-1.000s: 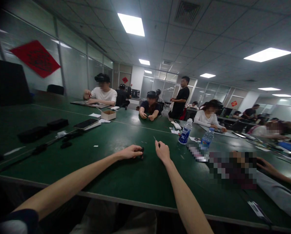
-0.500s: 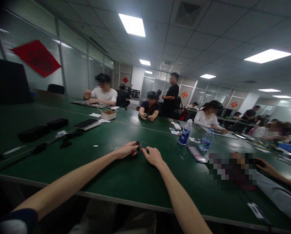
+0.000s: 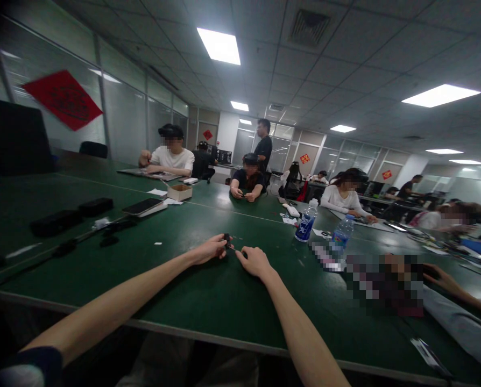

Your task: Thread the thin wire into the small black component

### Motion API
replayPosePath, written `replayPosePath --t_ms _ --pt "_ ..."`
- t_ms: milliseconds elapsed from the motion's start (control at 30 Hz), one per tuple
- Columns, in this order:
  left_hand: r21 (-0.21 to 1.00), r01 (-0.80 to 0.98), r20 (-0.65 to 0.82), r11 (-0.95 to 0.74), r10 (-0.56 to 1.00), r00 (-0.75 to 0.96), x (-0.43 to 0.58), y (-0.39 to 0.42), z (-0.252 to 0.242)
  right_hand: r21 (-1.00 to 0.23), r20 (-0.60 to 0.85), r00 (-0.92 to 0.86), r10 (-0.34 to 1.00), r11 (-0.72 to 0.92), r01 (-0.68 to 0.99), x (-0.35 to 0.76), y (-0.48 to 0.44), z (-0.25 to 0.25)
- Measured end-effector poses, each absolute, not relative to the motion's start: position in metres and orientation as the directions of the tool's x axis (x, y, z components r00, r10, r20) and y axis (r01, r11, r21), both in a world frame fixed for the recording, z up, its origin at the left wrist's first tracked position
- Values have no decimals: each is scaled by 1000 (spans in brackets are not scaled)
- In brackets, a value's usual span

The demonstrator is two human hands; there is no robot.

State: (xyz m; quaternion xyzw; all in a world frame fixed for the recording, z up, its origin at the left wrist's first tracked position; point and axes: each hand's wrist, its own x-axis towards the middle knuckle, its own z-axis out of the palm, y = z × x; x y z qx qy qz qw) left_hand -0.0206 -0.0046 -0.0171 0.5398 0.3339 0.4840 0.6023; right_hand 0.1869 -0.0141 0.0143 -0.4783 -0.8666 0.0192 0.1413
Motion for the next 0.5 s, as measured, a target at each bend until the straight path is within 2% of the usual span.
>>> replayPosePath --t_ms 200,500 --pt "976 -201 144 -83 940 310 -22 -5 -18 -148 245 -504 828 546 825 188 -12 12" --pt "976 -206 130 -65 939 319 -23 -8 -16 -179 213 -523 825 559 810 190 -14 15"
